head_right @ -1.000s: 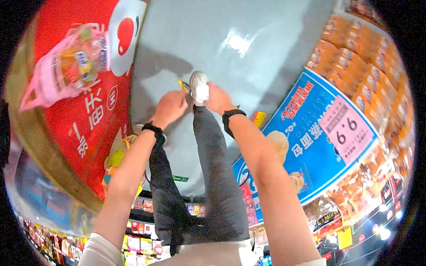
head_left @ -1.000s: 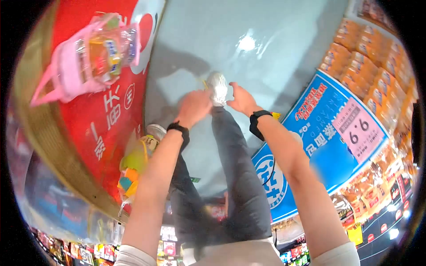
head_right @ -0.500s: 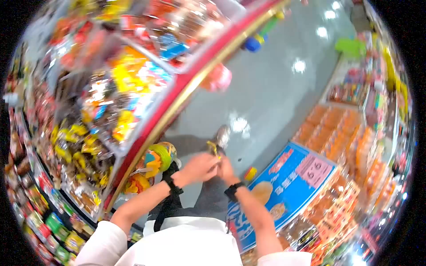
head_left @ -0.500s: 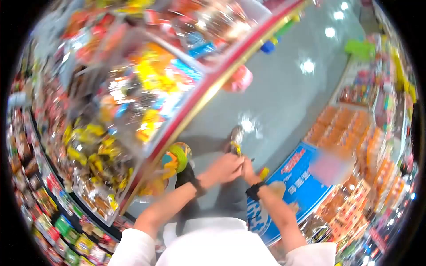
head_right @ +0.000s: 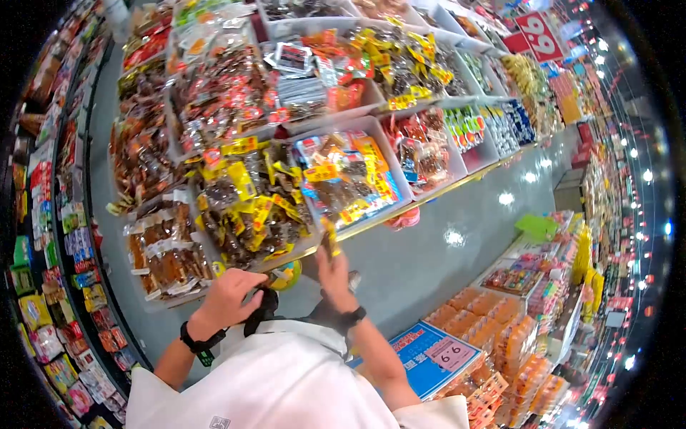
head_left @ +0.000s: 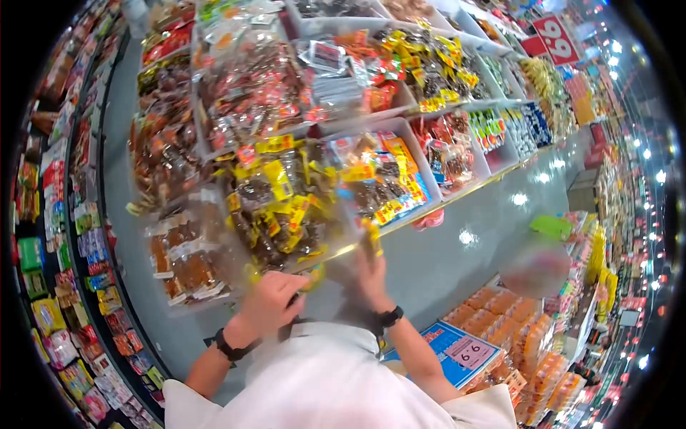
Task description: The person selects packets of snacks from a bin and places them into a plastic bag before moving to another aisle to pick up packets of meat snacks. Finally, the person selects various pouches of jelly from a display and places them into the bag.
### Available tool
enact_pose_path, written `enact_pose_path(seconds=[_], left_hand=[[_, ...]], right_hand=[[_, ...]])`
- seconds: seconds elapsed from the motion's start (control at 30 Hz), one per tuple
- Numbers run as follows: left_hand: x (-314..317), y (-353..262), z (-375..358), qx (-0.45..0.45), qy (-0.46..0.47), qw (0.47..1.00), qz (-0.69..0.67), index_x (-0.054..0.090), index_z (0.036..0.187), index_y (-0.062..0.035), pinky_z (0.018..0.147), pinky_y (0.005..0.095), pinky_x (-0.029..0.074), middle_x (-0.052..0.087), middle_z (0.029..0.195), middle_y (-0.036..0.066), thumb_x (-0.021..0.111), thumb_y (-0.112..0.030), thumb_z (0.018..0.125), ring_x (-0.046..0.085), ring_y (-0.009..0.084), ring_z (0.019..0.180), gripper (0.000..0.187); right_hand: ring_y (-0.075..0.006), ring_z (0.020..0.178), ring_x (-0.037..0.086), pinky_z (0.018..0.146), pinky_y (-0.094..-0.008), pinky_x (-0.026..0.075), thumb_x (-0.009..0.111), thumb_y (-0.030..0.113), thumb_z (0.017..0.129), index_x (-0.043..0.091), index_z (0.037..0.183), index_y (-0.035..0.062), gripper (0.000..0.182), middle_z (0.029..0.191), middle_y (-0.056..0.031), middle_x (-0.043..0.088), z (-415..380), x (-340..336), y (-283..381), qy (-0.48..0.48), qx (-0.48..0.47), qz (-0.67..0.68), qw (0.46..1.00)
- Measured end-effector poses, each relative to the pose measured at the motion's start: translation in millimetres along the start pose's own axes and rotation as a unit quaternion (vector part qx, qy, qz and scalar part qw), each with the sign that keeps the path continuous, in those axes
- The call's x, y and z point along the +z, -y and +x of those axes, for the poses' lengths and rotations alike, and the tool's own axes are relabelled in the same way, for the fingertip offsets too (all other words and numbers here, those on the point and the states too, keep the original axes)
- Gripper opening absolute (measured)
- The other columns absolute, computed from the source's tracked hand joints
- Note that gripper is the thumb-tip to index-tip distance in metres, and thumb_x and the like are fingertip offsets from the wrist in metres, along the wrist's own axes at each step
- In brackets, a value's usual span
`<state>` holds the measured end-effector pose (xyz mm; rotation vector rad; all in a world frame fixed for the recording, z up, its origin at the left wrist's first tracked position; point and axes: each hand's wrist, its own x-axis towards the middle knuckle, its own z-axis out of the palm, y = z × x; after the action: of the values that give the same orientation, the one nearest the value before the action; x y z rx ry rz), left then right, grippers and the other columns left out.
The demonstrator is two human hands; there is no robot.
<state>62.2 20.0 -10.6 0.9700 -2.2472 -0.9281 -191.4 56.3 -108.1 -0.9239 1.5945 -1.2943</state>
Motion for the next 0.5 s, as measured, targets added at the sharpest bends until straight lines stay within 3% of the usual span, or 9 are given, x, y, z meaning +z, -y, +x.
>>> enact_pose_path(seconds=[0.07,0.13,0.2,0.27,0.3,0.33,0.4,0.43,0.5], left_hand=[[-16,6,-23,-0.041,-0.024,0.999,0.000,0.067,0.106,-0.0051,0.081,0.0423,0.053,0.070,0.099,0.014,0.070,-0.010,0.081,0.065,0.0344,0.089,0.026],[-16,21,-43,-0.143,-0.072,0.987,0.007,0.067,0.105,-0.0034,0.081,0.0432,0.052,0.069,0.099,0.016,0.070,-0.010,0.081,0.065,0.0358,0.091,0.025],[-9,35,-55,-0.164,-0.092,0.981,0.044,0.065,0.110,-0.0033,0.082,0.0438,0.052,0.069,0.099,0.017,0.071,-0.013,0.081,0.064,0.0370,0.092,0.031],[-7,39,-58,-0.256,-0.105,0.951,0.136,0.062,0.115,-0.0036,0.083,0.0443,0.052,0.069,0.100,0.017,0.074,-0.016,0.080,0.064,0.0378,0.092,0.039],[-4,45,-63,-0.298,-0.088,0.941,0.133,0.059,0.124,-0.0044,0.084,0.0439,0.052,0.068,0.099,0.017,0.079,-0.026,0.078,0.064,0.0380,0.093,0.055],[-2,50,-66,-0.304,-0.091,0.939,0.133,0.059,0.124,-0.0044,0.084,0.0439,0.052,0.068,0.099,0.017,0.079,-0.026,0.078,0.064,0.0380,0.093,0.055],[0,61,-70,-0.344,-0.007,0.937,0.066,0.059,0.129,-0.0050,0.084,0.0426,0.052,0.064,0.096,0.016,0.081,-0.035,0.076,0.063,0.0375,0.093,0.065],[-1,64,-71,-0.332,0.023,0.938,0.101,0.060,0.129,-0.0074,0.077,0.0424,0.051,0.064,0.096,0.014,0.080,-0.040,0.075,0.064,0.0341,0.090,0.066],[-3,69,-69,-0.294,0.036,0.947,0.120,0.062,0.127,-0.0082,0.077,0.0429,0.052,0.065,0.095,0.014,0.079,-0.040,0.076,0.064,0.0344,0.090,0.062]], right_hand=[[-0.0092,0.076,0.052,0.066,-0.0289,0.046,0.056,0.014,0.100,0.060,0.110,-0.0021,0.020,0.082,-0.0031,0.057,28,-9,10,-0.048,-0.017,-0.108,0.993],[-0.0202,0.076,0.058,0.070,-0.0359,0.048,0.056,0.014,0.100,0.059,0.112,-0.0035,0.021,0.082,-0.0105,0.061,62,-22,0,-0.118,-0.065,-0.139,0.981],[-0.0339,0.085,0.061,0.079,-0.0420,0.048,0.057,0.013,0.098,0.059,0.117,-0.0041,0.026,0.089,-0.0188,0.064,95,-46,-4,-0.143,-0.112,-0.242,0.953],[-0.0385,0.092,0.060,0.083,-0.0434,0.048,0.058,0.016,0.097,0.057,0.122,-0.0032,0.032,0.098,-0.0221,0.063,113,-66,4,-0.147,-0.104,-0.308,0.934],[-0.0431,0.099,0.060,0.088,-0.0447,0.048,0.060,0.019,0.096,0.054,0.128,-0.0023,0.039,0.107,-0.0253,0.062,120,-70,7,-0.158,-0.099,-0.369,0.911],[-0.0431,0.099,0.060,0.088,-0.0447,0.048,0.060,0.019,0.096,0.054,0.128,-0.0023,0.039,0.107,-0.0253,0.062,122,-71,7,-0.151,-0.100,-0.369,0.912],[-0.0455,0.109,0.056,0.094,-0.0478,0.046,0.065,0.029,0.092,0.046,0.137,0.0003,0.057,0.118,-0.0268,0.057,122,-73,7,-0.131,-0.085,-0.496,0.854],[-0.0474,0.115,0.053,0.097,-0.0494,0.046,0.067,0.035,0.089,0.038,0.144,0.0010,0.071,0.127,-0.0289,0.051,123,-74,2,-0.093,-0.034,-0.517,0.850],[-0.0470,0.117,0.053,0.097,-0.0497,0.045,0.067,0.034,0.089,0.036,0.146,0.0011,0.073,0.130,-0.0282,0.049,118,-72,-2,-0.089,-0.027,-0.487,0.868]])
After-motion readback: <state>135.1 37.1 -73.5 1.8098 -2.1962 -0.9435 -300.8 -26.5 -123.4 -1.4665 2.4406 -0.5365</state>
